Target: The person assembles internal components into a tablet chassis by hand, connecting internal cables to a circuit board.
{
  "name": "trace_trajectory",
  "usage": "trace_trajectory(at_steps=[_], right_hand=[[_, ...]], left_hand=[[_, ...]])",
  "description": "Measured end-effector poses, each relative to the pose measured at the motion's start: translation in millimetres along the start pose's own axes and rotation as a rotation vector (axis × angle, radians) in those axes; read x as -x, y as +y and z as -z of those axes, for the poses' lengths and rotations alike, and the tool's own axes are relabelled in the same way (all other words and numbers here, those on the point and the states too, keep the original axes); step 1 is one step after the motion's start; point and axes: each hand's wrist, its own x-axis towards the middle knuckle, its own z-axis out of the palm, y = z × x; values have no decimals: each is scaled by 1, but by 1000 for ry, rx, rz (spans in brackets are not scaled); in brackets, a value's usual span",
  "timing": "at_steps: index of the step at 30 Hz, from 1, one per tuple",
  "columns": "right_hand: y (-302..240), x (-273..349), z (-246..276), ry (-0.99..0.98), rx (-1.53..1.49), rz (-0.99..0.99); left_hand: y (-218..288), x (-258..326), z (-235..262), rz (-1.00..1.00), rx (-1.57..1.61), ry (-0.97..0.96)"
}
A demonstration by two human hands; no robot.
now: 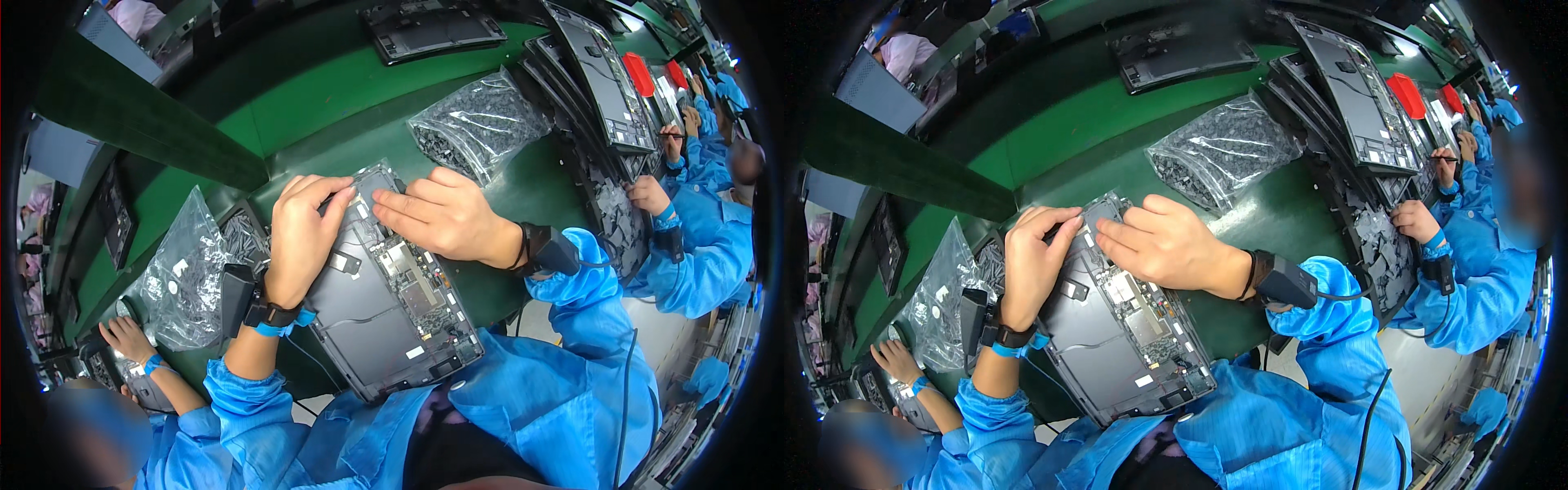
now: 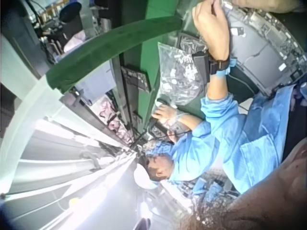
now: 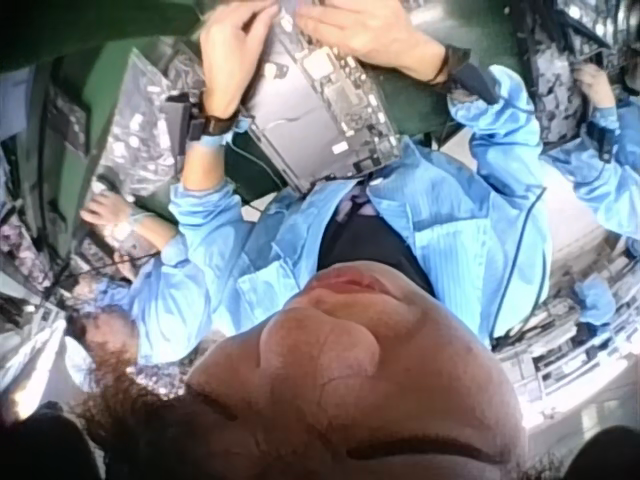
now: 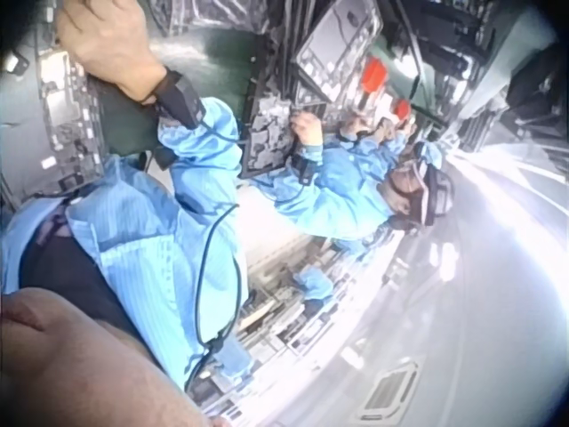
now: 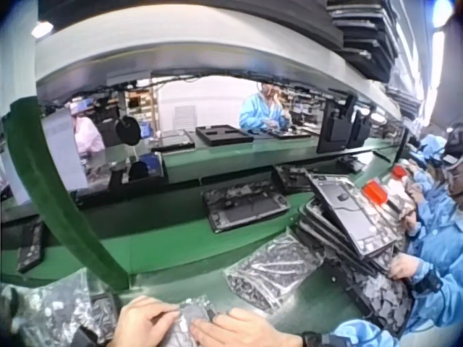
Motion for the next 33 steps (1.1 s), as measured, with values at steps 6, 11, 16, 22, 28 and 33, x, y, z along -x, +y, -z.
trace_trajectory(at_steps=[6,11,16,22,28,33], right_hand=[[-17,-10,12,-131,68,-109],[-11,-16,14,-304,75,-27],[-8,-32,28,-618,-15,22],[-18,-19,16,-548,20,-70],[3,3,25,-198,-468,-598],[-10,5,-12,-10,-941,-978]], left_hand=[[-3,1,-4,-35,-32,38],[-6,2,-7,-82,-52,66],[-5,-1,-4,-82,-49,21],[6,26,14,-120,-107,-31],[17,134,19,264,242,289],[44,211,-5,484,527,302]])
